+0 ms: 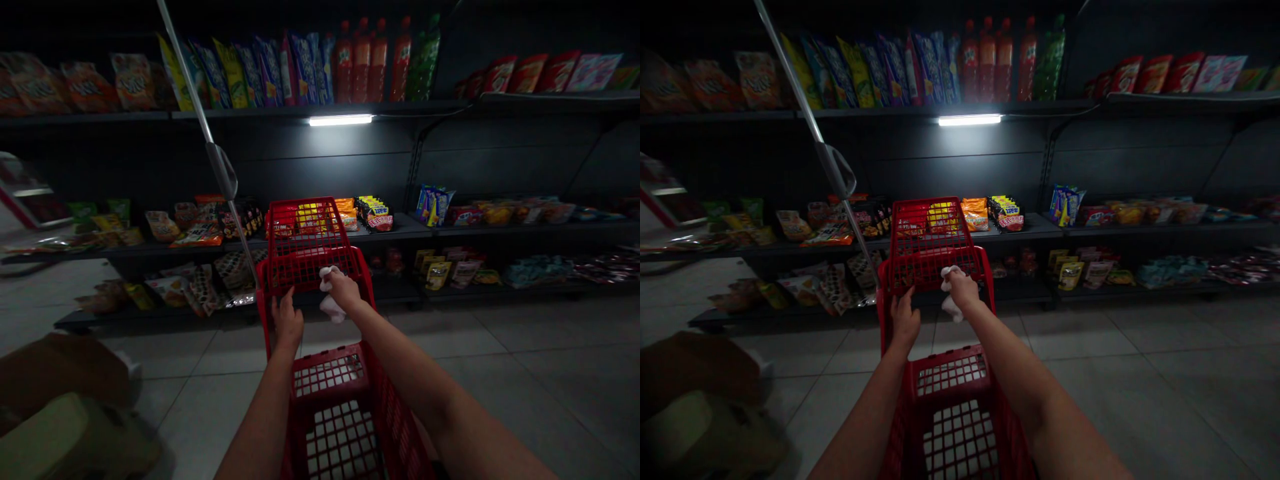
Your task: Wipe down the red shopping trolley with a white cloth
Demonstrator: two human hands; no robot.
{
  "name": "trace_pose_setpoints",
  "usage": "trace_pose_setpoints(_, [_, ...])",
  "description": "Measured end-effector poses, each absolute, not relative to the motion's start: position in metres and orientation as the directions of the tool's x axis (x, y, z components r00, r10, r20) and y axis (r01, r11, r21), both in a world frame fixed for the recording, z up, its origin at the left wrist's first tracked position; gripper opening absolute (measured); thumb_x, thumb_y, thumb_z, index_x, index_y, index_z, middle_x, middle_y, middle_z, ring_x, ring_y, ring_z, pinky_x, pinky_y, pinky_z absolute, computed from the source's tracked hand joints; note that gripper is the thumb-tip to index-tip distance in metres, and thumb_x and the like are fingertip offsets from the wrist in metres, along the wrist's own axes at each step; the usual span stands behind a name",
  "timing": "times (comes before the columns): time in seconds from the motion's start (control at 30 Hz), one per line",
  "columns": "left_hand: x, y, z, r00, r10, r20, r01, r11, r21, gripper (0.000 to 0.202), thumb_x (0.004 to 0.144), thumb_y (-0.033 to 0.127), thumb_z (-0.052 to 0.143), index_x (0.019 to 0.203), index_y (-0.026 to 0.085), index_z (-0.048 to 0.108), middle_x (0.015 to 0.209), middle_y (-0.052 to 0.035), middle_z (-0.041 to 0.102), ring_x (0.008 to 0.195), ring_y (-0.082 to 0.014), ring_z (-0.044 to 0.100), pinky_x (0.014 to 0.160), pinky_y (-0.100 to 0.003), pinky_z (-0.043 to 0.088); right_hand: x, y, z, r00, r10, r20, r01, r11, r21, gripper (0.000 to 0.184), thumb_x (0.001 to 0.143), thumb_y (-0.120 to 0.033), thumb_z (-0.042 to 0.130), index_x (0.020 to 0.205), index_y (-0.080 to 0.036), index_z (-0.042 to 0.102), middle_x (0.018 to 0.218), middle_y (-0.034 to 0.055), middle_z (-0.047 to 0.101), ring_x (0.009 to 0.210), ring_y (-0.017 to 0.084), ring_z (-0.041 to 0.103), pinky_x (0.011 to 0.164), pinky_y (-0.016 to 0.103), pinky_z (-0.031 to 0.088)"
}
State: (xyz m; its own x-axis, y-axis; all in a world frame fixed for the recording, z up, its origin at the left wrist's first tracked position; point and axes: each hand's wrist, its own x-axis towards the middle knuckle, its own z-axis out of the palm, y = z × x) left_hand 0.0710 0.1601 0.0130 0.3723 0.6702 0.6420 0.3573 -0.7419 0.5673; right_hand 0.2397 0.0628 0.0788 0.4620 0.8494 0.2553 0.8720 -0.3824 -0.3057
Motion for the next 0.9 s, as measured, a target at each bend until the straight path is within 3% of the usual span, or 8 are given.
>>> trace_pose_setpoints(0.13, [0.068, 0.160, 0.012, 0.366, 0.686, 0.629, 0.337, -0.728, 0.598, 0.067, 0.073, 0.003, 0.047, 0.137, 0.021, 0.053, 0.136, -0.0066, 0.063, 0.137, -0.0247, 0.046, 0.126, -0.050, 0.017, 0.260, 0.048, 0.082, 0.521, 0.784, 0.337, 0.792, -0.296, -0.535, 0.030, 0.085, -0.027, 0.059, 0.115, -0.025, 0.063, 0.112, 0.0005, 0.069, 0.097, 0.018, 0.065, 0.083, 0.026, 0.048])
trace_pose_setpoints(0.27, [0.069, 0.160, 0.011, 0.337, 0.725, 0.601, 0.336, -0.689, 0.642, 0.066, 0.073, 0.003, 0.047, 0.137, 0.021, 0.054, 0.137, -0.0064, 0.062, 0.143, -0.0258, 0.036, 0.125, -0.051, 0.017, 0.261, 0.026, 0.078, 0.527, 0.790, 0.312, 0.840, -0.428, -0.334, 0.040, 0.087, -0.021, 0.056, 0.125, -0.032, 0.059, 0.131, 0.0022, 0.062, 0.094, 0.019, 0.067, 0.078, 0.028, 0.046])
trace_pose_setpoints(0.37, [0.072, 0.160, 0.011, 0.343, 0.733, 0.587, 0.323, -0.679, 0.659, 0.065, 0.073, 0.003, 0.047, 0.136, 0.021, 0.056, 0.136, -0.0065, 0.063, 0.143, -0.0264, 0.036, 0.125, -0.051, 0.017, 0.250, 0.029, 0.087, 0.530, 0.792, 0.302, 0.844, -0.461, -0.273, 0.033, 0.090, -0.023, 0.054, 0.120, -0.032, 0.062, 0.125, 0.0019, 0.066, 0.097, 0.020, 0.066, 0.079, 0.028, 0.046])
trace_pose_setpoints(0.5, [0.076, 0.159, 0.011, 0.348, 0.767, 0.539, 0.321, -0.638, 0.700, 0.067, 0.072, 0.003, 0.048, 0.135, 0.021, 0.057, 0.138, -0.0067, 0.061, 0.146, -0.0286, 0.031, 0.124, -0.052, 0.020, 0.222, 0.060, 0.102, 0.233, 0.834, 0.500, 0.971, -0.169, -0.171, 0.036, 0.095, -0.025, 0.050, 0.129, -0.032, 0.060, 0.134, 0.0014, 0.062, 0.124, 0.022, 0.053, 0.103, 0.034, 0.039])
trace_pose_setpoints(0.63, [0.076, 0.159, 0.011, 0.355, 0.776, 0.521, 0.351, -0.627, 0.695, 0.064, 0.073, 0.004, 0.048, 0.135, 0.018, 0.057, 0.142, -0.0084, 0.058, 0.148, -0.0313, 0.026, 0.122, -0.054, 0.025, 0.214, 0.078, 0.094, -0.084, 0.889, 0.451, 0.996, 0.093, 0.002, 0.045, 0.098, -0.019, 0.045, 0.141, -0.030, 0.052, 0.148, 0.0003, 0.051, 0.135, 0.021, 0.041, 0.114, 0.037, 0.026])
trace_pose_setpoints(0.7, [0.076, 0.160, 0.010, 0.369, 0.749, 0.550, 0.356, -0.661, 0.661, 0.065, 0.074, 0.003, 0.047, 0.136, 0.017, 0.056, 0.140, -0.0081, 0.059, 0.148, -0.0311, 0.027, 0.123, -0.055, 0.022, 0.231, 0.069, 0.088, -0.058, 0.900, 0.433, 0.998, 0.053, 0.023, 0.044, 0.098, -0.020, 0.046, 0.140, -0.029, 0.054, 0.144, 0.0029, 0.055, 0.133, 0.022, 0.042, 0.114, 0.038, 0.025])
trace_pose_setpoints(0.77, [0.075, 0.162, 0.010, 0.375, 0.726, 0.576, 0.348, -0.687, 0.638, 0.066, 0.073, 0.002, 0.047, 0.137, 0.018, 0.056, 0.137, -0.0067, 0.062, 0.147, -0.0296, 0.030, 0.124, -0.054, 0.021, 0.258, 0.053, 0.086, 0.104, 0.878, 0.466, 0.993, -0.114, -0.007, 0.037, 0.096, -0.025, 0.051, 0.131, -0.027, 0.062, 0.133, 0.0082, 0.061, 0.127, 0.025, 0.045, 0.112, 0.041, 0.025])
trace_pose_setpoints(0.9, [0.075, 0.163, 0.010, 0.356, 0.735, 0.577, 0.360, -0.678, 0.641, 0.065, 0.074, 0.002, 0.047, 0.135, 0.018, 0.057, 0.133, -0.0062, 0.065, 0.146, -0.0292, 0.032, 0.124, -0.054, 0.023, 0.315, 0.046, 0.107, 0.437, 0.679, 0.590, 0.892, -0.413, -0.185, 0.032, 0.090, -0.031, 0.058, 0.118, -0.023, 0.070, 0.119, 0.0130, 0.064, 0.121, 0.030, 0.047, 0.111, 0.046, 0.025])
